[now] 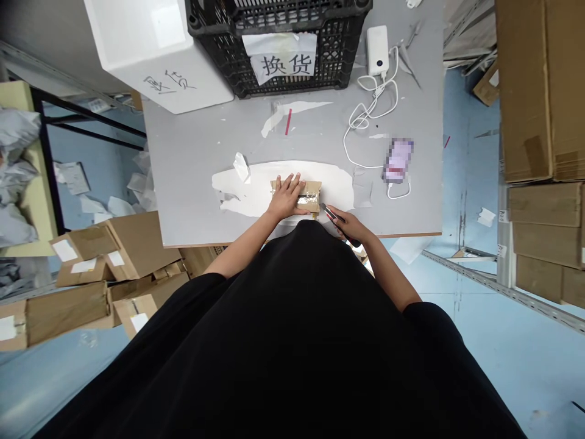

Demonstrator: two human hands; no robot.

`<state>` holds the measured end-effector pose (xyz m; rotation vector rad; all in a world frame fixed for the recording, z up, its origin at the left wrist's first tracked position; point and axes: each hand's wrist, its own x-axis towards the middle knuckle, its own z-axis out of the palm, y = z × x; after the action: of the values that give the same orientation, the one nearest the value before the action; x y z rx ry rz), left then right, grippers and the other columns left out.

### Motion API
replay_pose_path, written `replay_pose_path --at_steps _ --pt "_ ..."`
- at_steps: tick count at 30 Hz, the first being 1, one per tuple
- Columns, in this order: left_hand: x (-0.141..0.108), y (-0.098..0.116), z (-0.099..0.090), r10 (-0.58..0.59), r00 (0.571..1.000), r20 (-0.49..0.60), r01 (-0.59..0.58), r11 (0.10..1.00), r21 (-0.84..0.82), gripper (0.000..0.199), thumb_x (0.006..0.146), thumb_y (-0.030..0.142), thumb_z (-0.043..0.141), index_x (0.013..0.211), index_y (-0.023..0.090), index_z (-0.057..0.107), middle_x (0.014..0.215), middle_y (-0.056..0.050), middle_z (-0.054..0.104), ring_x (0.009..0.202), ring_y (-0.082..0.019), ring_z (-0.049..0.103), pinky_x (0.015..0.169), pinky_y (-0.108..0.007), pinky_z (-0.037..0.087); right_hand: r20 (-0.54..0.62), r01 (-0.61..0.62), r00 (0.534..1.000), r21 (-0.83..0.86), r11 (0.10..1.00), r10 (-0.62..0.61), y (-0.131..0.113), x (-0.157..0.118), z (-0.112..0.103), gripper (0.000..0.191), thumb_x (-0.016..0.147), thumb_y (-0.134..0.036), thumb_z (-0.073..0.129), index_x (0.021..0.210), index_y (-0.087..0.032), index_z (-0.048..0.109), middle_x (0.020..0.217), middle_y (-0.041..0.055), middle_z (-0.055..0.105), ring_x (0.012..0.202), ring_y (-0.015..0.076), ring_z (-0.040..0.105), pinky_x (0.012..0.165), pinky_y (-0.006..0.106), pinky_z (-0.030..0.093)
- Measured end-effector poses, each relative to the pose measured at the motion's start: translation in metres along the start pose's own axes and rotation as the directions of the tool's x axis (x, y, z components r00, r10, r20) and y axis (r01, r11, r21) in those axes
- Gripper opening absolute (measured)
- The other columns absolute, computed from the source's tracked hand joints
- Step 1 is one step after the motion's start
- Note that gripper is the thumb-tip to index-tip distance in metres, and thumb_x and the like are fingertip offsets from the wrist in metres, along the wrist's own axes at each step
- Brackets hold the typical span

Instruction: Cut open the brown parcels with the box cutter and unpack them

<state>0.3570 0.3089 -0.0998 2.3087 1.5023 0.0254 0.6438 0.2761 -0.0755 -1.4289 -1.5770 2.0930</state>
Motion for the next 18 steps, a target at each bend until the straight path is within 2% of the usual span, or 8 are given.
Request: replay_pose_path --at_steps 3,7,11,14,18 --pt "0.0 0.002 -0.004 -0.006 1.0 0.006 0.006 1.0 -0.016 0.104 0.074 0.073 0.067 0.154 0.016 0.035 0.164 -0.021 0.024 0.153 -0.042 0.018 0.121 -0.068 0.001 -0.014 -0.018 1.0 0.011 1.0 0.018 0.001 -0.002 -0.001 0.065 0.092 -0.038 0.055 0.155 -0.026 0.04 0.073 -0.0026 0.055 0.055 0.01 0.049 0.052 0.023 0.048" --pt "-0.007 0.009 -0.011 -0.037 0.999 -0.026 0.036 0.999 -0.026 0.093 0.079 0.07 0.063 0.151 0.017 0.038 0.163 -0.022 0.027 0.152 -0.042 0.018 0.12 -0.068 0.006 -0.1 -0.052 0.993 0.097 0.994 0.061 0.005 -0.008 -0.003 0.069 0.092 -0.041 0.056 0.157 -0.028 0.035 0.076 -0.0029 0.055 0.055 0.0093 0.05 0.052 0.022 0.047" --pt "-0.025 0.021 -0.018 -0.076 0.995 -0.059 0.074 0.997 -0.022 0.072 0.09 0.062 0.053 0.145 0.015 0.046 0.149 -0.022 0.045 0.141 -0.038 0.038 0.119 -0.055 0.024 -0.197 -0.079 0.974 0.156 0.985 0.109 0.002 -0.007 0.0 0.073 0.091 -0.044 0.055 0.158 -0.028 0.031 0.077 -0.0022 0.055 0.055 0.0101 0.05 0.054 0.025 0.049" --pt "-0.031 0.027 -0.021 -0.103 0.994 -0.033 0.103 0.995 -0.02 0.064 0.093 0.055 0.051 0.141 0.013 0.049 0.135 -0.021 0.055 0.126 -0.036 0.049 0.108 -0.047 0.036 -0.277 -0.08 0.953 0.163 0.983 0.123 -0.004 0.007 0.006 0.074 0.093 -0.044 0.052 0.16 -0.028 0.024 0.081 0.0005 0.059 0.056 0.0117 0.051 0.057 0.029 0.053" --pt "-0.025 0.027 -0.025 -0.077 0.997 -0.011 0.077 0.997 0.007 0.057 0.09 0.053 0.057 0.132 0.014 0.055 0.126 -0.019 0.059 0.118 -0.036 0.05 0.102 -0.046 0.037 -0.358 -0.047 0.929 0.124 0.991 0.089 -0.015 0.041 0.018 0.078 0.095 -0.047 0.046 0.163 -0.028 0.013 0.095 0.0051 0.063 0.056 0.011 0.051 0.058 0.03 0.055"
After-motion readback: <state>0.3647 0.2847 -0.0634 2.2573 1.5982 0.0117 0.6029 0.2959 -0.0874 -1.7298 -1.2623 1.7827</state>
